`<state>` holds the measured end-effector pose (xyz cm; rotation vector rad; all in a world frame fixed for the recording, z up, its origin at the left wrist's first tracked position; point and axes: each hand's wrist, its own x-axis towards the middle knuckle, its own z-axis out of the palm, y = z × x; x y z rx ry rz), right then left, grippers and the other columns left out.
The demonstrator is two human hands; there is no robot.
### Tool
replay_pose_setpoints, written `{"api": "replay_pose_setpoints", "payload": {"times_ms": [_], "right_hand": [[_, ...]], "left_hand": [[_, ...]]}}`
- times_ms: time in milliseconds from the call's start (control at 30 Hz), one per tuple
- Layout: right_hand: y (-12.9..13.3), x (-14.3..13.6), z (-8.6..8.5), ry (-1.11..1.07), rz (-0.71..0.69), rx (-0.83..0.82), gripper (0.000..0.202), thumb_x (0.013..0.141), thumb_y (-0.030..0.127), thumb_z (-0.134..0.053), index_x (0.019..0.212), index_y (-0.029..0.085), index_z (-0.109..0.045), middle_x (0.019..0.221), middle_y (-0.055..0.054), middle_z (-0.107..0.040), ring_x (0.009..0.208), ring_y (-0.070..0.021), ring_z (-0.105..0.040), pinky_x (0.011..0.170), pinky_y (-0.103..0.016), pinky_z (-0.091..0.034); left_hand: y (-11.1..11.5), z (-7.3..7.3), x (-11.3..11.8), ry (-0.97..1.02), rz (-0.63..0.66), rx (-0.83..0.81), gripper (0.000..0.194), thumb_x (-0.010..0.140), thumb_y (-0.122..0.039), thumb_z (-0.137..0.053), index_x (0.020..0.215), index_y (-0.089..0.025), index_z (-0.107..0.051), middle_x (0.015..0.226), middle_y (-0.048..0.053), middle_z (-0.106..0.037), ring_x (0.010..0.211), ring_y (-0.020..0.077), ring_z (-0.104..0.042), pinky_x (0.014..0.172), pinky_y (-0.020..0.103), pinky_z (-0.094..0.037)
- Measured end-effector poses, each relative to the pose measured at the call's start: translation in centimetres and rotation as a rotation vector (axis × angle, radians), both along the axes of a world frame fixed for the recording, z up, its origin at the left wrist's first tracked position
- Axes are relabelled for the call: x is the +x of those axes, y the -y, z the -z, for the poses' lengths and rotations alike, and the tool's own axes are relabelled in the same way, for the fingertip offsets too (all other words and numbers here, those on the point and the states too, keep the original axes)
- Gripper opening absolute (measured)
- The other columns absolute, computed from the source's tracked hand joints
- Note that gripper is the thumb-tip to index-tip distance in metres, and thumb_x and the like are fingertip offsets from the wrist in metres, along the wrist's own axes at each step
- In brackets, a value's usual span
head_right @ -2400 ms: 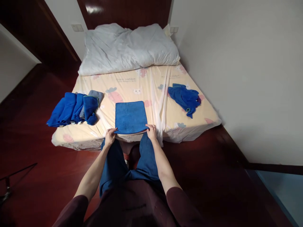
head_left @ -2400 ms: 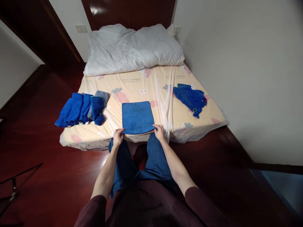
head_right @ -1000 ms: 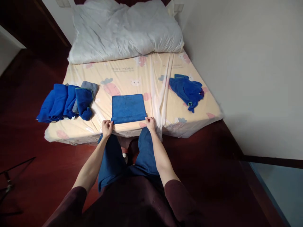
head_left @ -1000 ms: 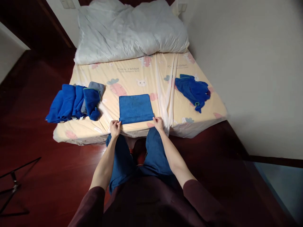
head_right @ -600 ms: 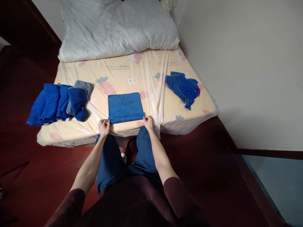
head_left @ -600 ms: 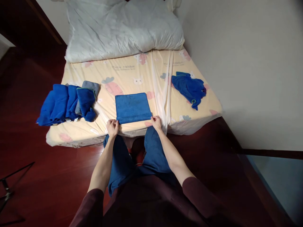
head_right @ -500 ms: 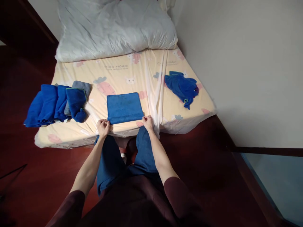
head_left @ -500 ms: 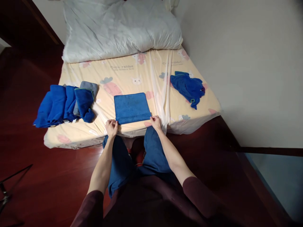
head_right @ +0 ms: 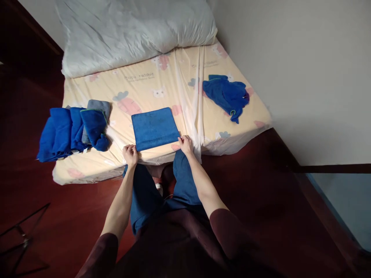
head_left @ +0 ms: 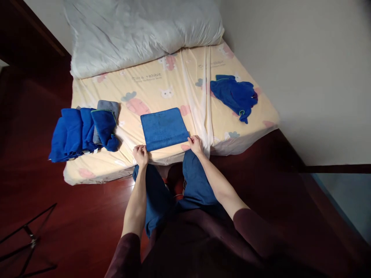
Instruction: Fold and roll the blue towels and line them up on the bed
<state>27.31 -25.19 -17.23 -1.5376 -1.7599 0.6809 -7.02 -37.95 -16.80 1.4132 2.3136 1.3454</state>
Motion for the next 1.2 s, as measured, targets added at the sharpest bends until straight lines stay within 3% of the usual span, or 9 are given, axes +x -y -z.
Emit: {"api": "replay_pose_setpoints", "payload": {"times_ms": [100,200,300,367,433,533,700,800,1200], "right_hand": [[0.4,-0.1,-0.4,0.003,0.036,-0.019,0.023,0.103,0.040,-0.058,0.110,0.019,-0.066,0.092,-0.008,-0.073,0.086,-0.0221,-0.069,0.088,-0.034,-0.056],[1.3,-0.3,-1.1,0.062,0.072,0.036,0.029,0.107,0.038,-0.051,0.121,0.017,-0.065,0.104,-0.012,-0.076,0.097,-0.0251,-0.071,0.095,-0.038,-0.057],[2.5,-0.5,-2.1,0.160,0.026,0.159,0.031,0.109,0.034,-0.047,0.119,0.017,-0.071,0.119,-0.016,-0.076,0.116,-0.0285,-0.068,0.109,-0.045,-0.052],[3.0,-0.7,-2.6,0.205,-0.071,0.215,0.035,0.109,0.028,-0.045,0.127,0.018,-0.073,0.133,-0.015,-0.074,0.128,-0.0288,-0.066,0.117,-0.048,-0.047],[3.2,-0.9,-2.8,0.229,-0.192,0.240,0.041,0.107,0.020,-0.044,0.138,0.019,-0.071,0.147,-0.012,-0.070,0.139,-0.0272,-0.062,0.123,-0.049,-0.044],[2.8,-1.2,-2.7,0.252,-0.311,0.228,0.054,0.099,0.008,-0.044,0.147,0.018,-0.067,0.160,-0.007,-0.060,0.153,-0.0241,-0.052,0.130,-0.048,-0.041],[1.6,-1.4,-2.0,0.287,-0.311,0.122,0.061,0.094,0.002,-0.044,0.152,0.012,-0.063,0.162,-0.009,-0.057,0.159,-0.0237,-0.046,0.135,-0.047,-0.037],[1.1,-1.3,-1.9,0.291,-0.320,0.103,0.065,0.093,0.003,-0.048,0.156,0.015,-0.059,0.165,-0.007,-0.053,0.159,-0.0234,-0.045,0.135,-0.047,-0.037],[0.9,-1.6,-2.9,0.333,-0.214,0.125,0.061,0.090,0.003,-0.054,0.147,0.018,-0.068,0.155,-0.007,-0.064,0.147,-0.0235,-0.058,0.128,-0.047,-0.044]], "left_hand": [[0.3,-0.4,0.1,0.041,-0.035,0.025,0.034,0.107,-0.038,-0.046,0.123,-0.015,-0.066,0.123,0.018,-0.063,0.116,0.0287,-0.062,0.108,0.045,-0.050],[1.5,-1.2,0.5,0.000,0.009,0.046,0.045,0.109,-0.037,-0.041,0.143,-0.013,-0.056,0.141,0.024,-0.058,0.136,0.0325,-0.056,0.119,0.051,-0.043],[2.9,-2.1,1.3,-0.182,0.252,-0.023,0.052,0.107,-0.034,-0.042,0.154,-0.014,-0.053,0.160,0.023,-0.050,0.155,0.0338,-0.043,0.130,0.053,-0.031],[3.6,-2.7,2.0,-0.291,0.444,-0.109,0.056,0.106,-0.031,-0.042,0.159,-0.015,-0.051,0.167,0.018,-0.046,0.161,0.0318,-0.036,0.134,0.053,-0.025],[3.7,-3.0,2.4,-0.345,0.533,-0.171,0.059,0.105,-0.030,-0.041,0.162,-0.015,-0.049,0.170,0.016,-0.043,0.164,0.0299,-0.032,0.136,0.053,-0.022],[3.2,-3.0,2.5,-0.356,0.502,-0.204,0.062,0.106,-0.031,-0.038,0.165,-0.013,-0.045,0.173,0.015,-0.039,0.165,0.0280,-0.027,0.137,0.053,-0.021],[1.7,-2.1,1.9,-0.302,0.414,-0.264,0.061,0.107,-0.036,-0.039,0.163,-0.015,-0.048,0.169,0.015,-0.044,0.163,0.0275,-0.034,0.135,0.052,-0.026],[1.1,-1.9,1.8,-0.297,0.386,-0.268,0.064,0.105,-0.040,-0.044,0.163,-0.014,-0.049,0.169,0.016,-0.044,0.162,0.0296,-0.036,0.134,0.052,-0.026],[-0.4,-2.9,3.3,-0.274,0.245,-0.305,0.064,0.091,-0.018,-0.052,0.154,-0.016,-0.062,0.160,0.013,-0.056,0.154,0.0308,-0.048,0.124,0.051,-0.038]]}}
